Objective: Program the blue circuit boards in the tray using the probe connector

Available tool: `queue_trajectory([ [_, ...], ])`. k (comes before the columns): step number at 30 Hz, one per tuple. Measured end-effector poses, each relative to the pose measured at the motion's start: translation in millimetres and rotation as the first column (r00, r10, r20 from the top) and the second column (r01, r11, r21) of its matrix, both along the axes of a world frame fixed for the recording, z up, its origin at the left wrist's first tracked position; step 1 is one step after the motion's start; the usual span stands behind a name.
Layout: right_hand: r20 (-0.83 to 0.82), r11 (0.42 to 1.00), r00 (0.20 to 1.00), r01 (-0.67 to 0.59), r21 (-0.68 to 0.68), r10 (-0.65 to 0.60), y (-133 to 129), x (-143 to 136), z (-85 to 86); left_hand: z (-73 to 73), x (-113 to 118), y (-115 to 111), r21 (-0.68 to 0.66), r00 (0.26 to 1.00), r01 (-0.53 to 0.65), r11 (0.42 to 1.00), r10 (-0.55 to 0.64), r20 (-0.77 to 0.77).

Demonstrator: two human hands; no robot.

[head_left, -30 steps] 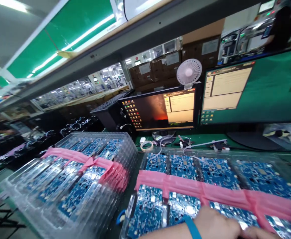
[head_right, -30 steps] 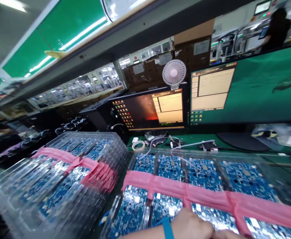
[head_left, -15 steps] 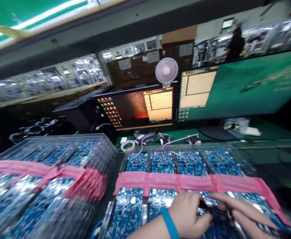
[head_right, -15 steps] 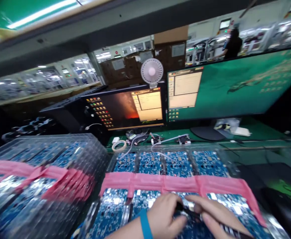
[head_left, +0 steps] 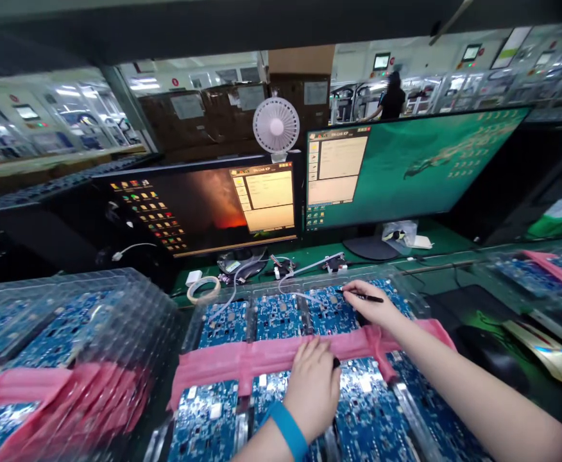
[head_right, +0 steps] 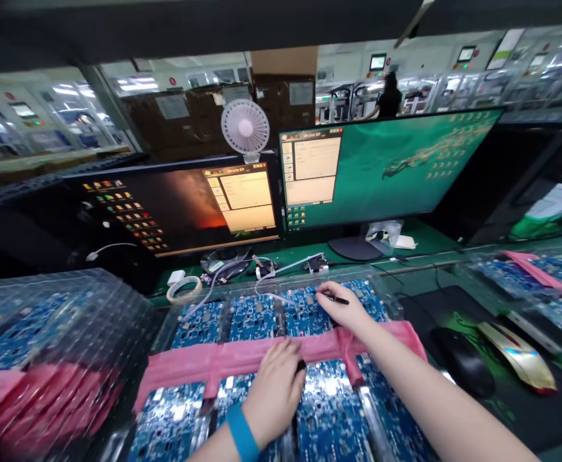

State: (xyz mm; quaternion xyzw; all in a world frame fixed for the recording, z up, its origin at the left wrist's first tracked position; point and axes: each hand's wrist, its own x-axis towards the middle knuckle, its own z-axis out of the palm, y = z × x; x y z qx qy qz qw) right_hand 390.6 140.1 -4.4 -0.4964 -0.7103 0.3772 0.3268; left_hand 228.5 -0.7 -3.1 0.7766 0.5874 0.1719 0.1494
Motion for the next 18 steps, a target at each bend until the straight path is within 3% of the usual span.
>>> queue_trajectory([
  [6,0.063,0.997,0.995,0.074,0.015,-0.075,3,-1,-9.0,-0.3,-1,4,-0.072,1.000,0.019,0.997,-0.021,-0.023],
  [14,0.091,0.999,0.995,0.045,0.021,-0.047,5,-3,-15.9,4.1,-1,5,-0.099,0.999,0.033,0.995,-0.035,-0.023],
  [18,0.063,1.000,0.998,-0.005,-0.001,0.005,4,-7,-10.3,3.2,0,4,-0.092,1.000,0.027,0.995,-0.028,-0.008],
])
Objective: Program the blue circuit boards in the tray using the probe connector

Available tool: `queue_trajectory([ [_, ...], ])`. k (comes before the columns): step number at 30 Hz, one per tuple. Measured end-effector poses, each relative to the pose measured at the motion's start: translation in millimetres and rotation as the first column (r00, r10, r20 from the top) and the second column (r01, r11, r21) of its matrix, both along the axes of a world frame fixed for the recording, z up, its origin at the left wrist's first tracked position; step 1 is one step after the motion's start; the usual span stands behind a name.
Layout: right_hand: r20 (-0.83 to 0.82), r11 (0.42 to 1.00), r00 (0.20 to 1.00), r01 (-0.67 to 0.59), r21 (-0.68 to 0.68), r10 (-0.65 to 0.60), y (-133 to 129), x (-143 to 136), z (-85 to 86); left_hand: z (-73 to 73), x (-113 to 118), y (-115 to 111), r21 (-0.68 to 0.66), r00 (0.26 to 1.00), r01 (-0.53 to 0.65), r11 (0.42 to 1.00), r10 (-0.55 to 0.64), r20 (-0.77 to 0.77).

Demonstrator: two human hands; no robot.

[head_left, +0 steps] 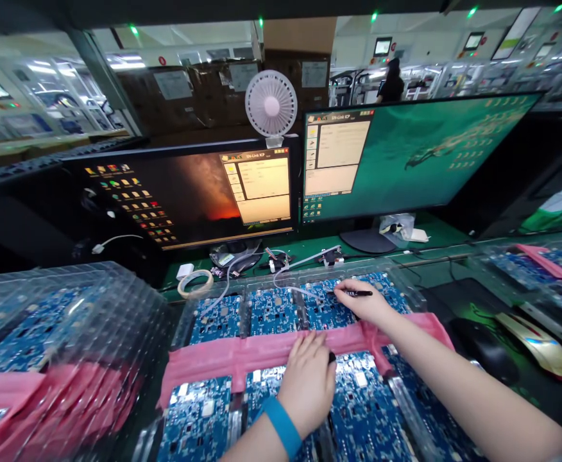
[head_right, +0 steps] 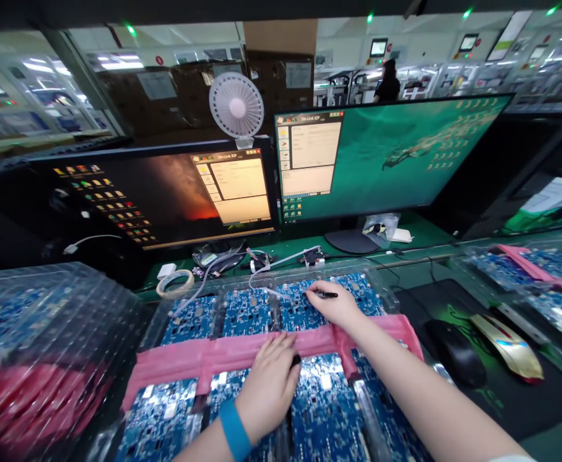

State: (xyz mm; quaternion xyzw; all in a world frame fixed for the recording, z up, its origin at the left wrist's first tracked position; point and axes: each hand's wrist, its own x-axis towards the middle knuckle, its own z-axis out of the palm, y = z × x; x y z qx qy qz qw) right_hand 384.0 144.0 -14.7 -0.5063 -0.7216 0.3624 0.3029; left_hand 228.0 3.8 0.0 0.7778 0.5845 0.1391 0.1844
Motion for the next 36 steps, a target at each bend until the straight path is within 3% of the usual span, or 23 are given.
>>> queue_trajectory([
  [7,-0.116,0.991,0.986,0.117,-0.059,-0.123,-21,3,32.4,1.9,-4,1,0.079,0.988,-0.061,0.995,0.049,0.147],
  [10,-0.274,0.977,0.955,0.055,-0.206,-0.111,-43,6,42.3,2.5,-8,2,0.083,0.955,-0.161,0.983,0.134,0.263],
  [13,-0.496,0.916,0.853,-0.056,-0.398,-0.164,-66,2,45.3,0.9,-10,2,0.043,0.901,-0.286,0.957,0.253,0.351],
  [17,-0.582,0.861,0.769,-0.085,-0.502,-0.263,-81,-6,45.8,0.1,-9,0,-0.019,0.856,-0.329,0.944,0.306,0.417],
  [22,-0.549,0.847,0.799,-0.097,-0.522,-0.247,-82,-12,45.4,4.8,-9,-1,0.043,0.873,-0.290,0.956,0.246,0.420],
  [27,-0.446,0.847,0.892,-0.184,-0.499,-0.069,-88,-20,35.5,10.8,-9,-4,0.132,0.935,-0.111,0.985,0.059,0.349],
  [32,-0.420,0.839,0.906,-0.265,-0.476,0.048,-102,-29,23.7,7.5,-13,-12,0.158,0.940,-0.034,0.987,-0.022,0.341],
  [36,-0.387,0.875,0.898,-0.349,-0.335,0.210,-110,-24,21.3,7.0,-17,-15,0.188,0.941,0.085,0.978,-0.141,0.306],
])
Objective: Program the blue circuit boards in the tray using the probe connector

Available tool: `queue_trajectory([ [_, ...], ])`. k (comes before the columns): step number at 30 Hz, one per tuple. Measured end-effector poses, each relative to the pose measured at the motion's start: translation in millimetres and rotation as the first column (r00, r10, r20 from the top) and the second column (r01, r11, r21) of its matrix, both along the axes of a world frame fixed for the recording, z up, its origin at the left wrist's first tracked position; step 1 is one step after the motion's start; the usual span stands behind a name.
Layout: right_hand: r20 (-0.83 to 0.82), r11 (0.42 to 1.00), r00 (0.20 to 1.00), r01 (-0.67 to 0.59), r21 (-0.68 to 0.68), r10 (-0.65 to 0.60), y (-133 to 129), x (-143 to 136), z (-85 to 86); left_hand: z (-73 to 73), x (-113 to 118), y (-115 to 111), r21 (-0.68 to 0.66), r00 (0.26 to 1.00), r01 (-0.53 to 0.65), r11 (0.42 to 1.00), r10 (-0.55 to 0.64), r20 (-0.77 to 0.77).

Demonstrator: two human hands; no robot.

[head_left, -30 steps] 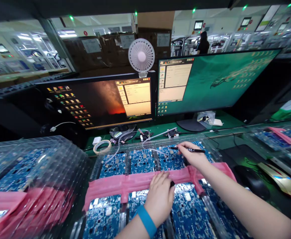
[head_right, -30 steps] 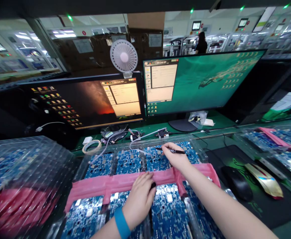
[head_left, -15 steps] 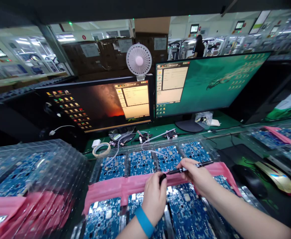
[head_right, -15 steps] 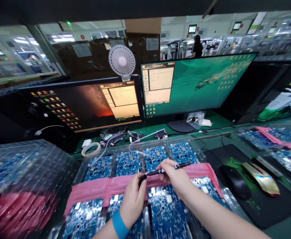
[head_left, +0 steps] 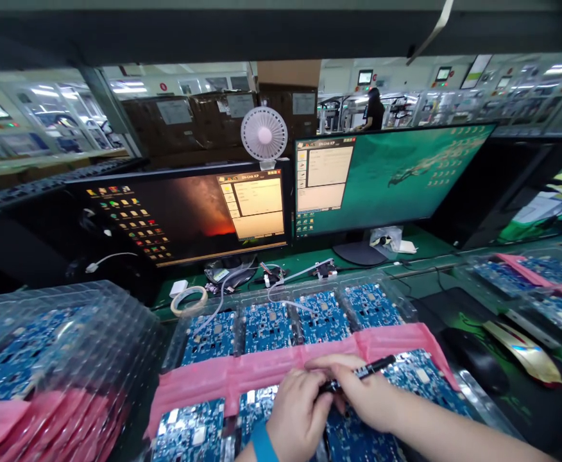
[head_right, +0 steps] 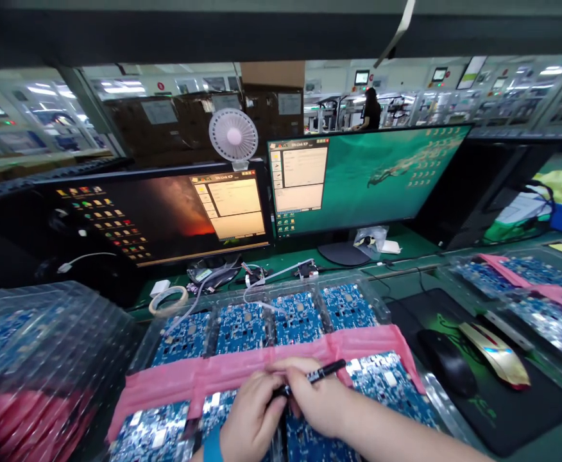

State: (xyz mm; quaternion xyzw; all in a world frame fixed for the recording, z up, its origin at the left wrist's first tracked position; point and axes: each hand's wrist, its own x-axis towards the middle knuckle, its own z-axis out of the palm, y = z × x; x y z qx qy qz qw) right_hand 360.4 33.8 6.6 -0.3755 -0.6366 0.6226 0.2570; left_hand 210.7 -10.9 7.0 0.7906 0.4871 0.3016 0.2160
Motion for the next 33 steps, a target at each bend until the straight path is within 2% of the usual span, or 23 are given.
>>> queue_trajectory([
  [2,0.037,0.996,0.998,-0.051,0.070,0.048,2,5,3.3,2.7,0,2,-0.022,1.000,0.024,0.999,-0.025,-0.013],
  [5,0.145,0.979,0.977,-0.173,0.103,0.158,15,16,13.8,7.1,2,7,-0.116,1.000,0.009,0.993,-0.011,-0.019],
  [6,0.193,0.961,0.959,-0.238,0.140,0.210,22,21,17.6,7.8,3,8,-0.145,0.999,0.001,0.989,-0.006,-0.034],
  [8,0.334,0.886,0.897,-0.382,0.262,0.289,38,29,22.9,7.8,4,10,-0.183,0.995,-0.028,0.983,0.010,-0.098],
  [9,0.436,0.841,0.861,-0.425,0.336,0.261,46,32,23.9,7.1,5,10,-0.187,0.990,-0.049,0.981,0.023,-0.139],
  [10,0.534,0.807,0.826,-0.436,0.399,0.182,54,33,23.8,6.1,6,11,-0.179,0.984,-0.074,0.981,0.042,-0.175],
  [12,0.656,0.769,0.753,-0.388,0.509,-0.054,69,30,20.6,4.0,8,11,-0.140,0.974,-0.109,0.984,0.077,-0.215],
  [14,0.669,0.732,0.700,-0.315,0.604,-0.250,82,20,15.1,2.1,10,13,-0.085,0.969,-0.116,0.990,0.094,-0.227],
  [16,0.657,0.695,0.677,-0.296,0.655,-0.331,89,6,8.7,0.5,10,15,-0.046,0.962,-0.120,0.992,0.105,-0.251],
  [20,0.648,0.635,0.641,-0.308,0.708,-0.412,92,-17,-3.9,-2.4,10,16,-0.061,0.945,-0.117,0.991,0.092,-0.315],
  [24,0.639,0.598,0.620,-0.319,0.735,-0.455,90,-28,-11.5,-5.5,8,16,-0.080,0.941,-0.108,0.991,0.076,-0.328],
  [28,0.646,0.576,0.604,-0.347,0.740,-0.467,91,-32,-14.7,-5.6,9,18,-0.086,0.933,-0.116,0.990,0.079,-0.350],
  [33,0.650,0.573,0.601,-0.355,0.739,-0.466,94,-33,-17.3,1.1,11,20,-0.113,0.917,-0.112,0.987,0.059,-0.393],
])
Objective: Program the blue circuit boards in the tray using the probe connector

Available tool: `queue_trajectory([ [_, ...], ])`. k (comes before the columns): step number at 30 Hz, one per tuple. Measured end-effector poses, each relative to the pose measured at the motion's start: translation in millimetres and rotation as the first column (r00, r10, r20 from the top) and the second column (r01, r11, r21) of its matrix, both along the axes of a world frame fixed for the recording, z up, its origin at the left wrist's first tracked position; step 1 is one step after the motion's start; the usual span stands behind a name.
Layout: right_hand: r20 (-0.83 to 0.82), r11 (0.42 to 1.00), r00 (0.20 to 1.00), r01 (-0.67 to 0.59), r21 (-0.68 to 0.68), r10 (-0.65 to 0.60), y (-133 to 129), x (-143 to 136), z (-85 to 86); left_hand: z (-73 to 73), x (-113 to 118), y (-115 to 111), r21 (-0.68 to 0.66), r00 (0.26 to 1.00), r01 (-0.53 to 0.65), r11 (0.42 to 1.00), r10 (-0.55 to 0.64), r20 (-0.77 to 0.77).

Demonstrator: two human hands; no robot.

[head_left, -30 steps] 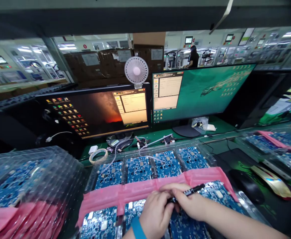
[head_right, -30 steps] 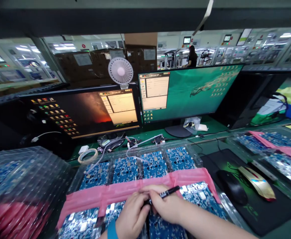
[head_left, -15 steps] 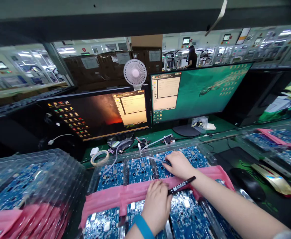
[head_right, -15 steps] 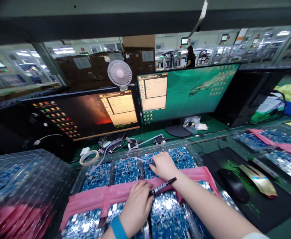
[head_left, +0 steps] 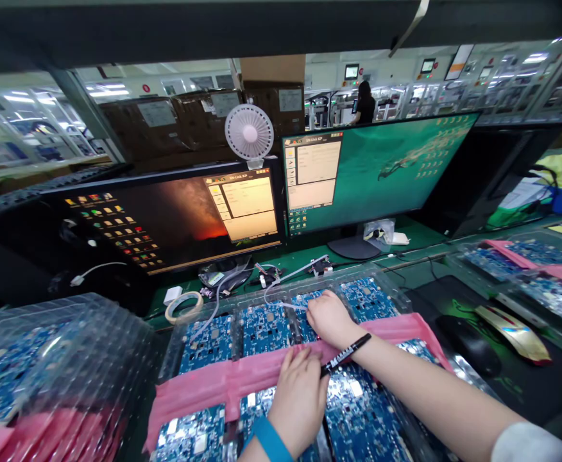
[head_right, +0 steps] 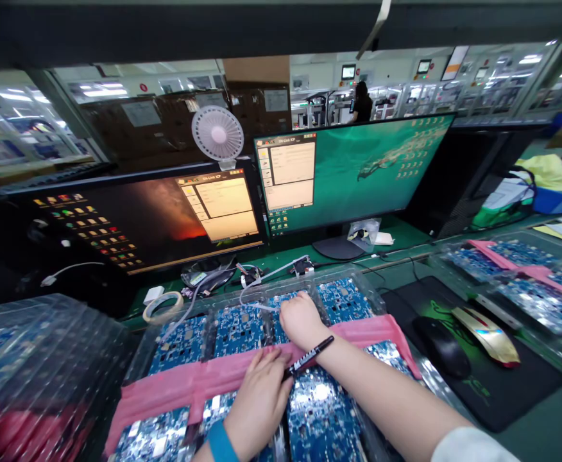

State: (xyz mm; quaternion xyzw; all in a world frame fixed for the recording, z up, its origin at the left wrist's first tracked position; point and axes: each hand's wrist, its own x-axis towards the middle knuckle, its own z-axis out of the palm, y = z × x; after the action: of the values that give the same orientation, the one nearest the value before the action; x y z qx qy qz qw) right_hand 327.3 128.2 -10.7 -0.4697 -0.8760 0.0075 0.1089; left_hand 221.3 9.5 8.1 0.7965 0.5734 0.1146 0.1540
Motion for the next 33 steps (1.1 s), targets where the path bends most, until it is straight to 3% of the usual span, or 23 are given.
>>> queue_trajectory([
  [8,-0.030,1.000,0.999,0.014,-0.013,-0.015,1,7,2.2,1.0,0,0,0.041,0.997,0.034,0.999,-0.031,-0.077],
  [13,-0.053,0.999,0.997,0.050,-0.018,-0.051,1,4,-0.8,0.7,1,1,0.004,0.996,0.024,1.000,-0.023,-0.085],
  [16,-0.088,0.996,0.993,0.083,-0.008,-0.084,3,6,6.8,0.5,1,1,-0.035,0.997,-0.003,0.999,0.001,-0.074],
  [21,-0.159,0.985,0.973,0.170,0.019,-0.165,24,53,23.6,-3.2,-1,1,-0.033,1.000,-0.010,0.999,0.009,-0.018],
  [26,-0.169,0.939,0.924,0.339,-0.060,-0.344,42,121,7.3,-6.2,-3,4,-0.051,0.999,-0.013,0.999,0.016,0.042],
  [29,-0.162,0.947,0.936,0.295,-0.122,-0.313,40,135,-7.7,-5.8,-3,5,-0.063,0.998,-0.018,0.998,0.022,0.055],
  [33,-0.162,0.950,0.942,0.270,-0.159,-0.295,40,133,-16.3,-5.0,-4,5,-0.065,0.998,-0.014,0.998,0.018,0.062],
])
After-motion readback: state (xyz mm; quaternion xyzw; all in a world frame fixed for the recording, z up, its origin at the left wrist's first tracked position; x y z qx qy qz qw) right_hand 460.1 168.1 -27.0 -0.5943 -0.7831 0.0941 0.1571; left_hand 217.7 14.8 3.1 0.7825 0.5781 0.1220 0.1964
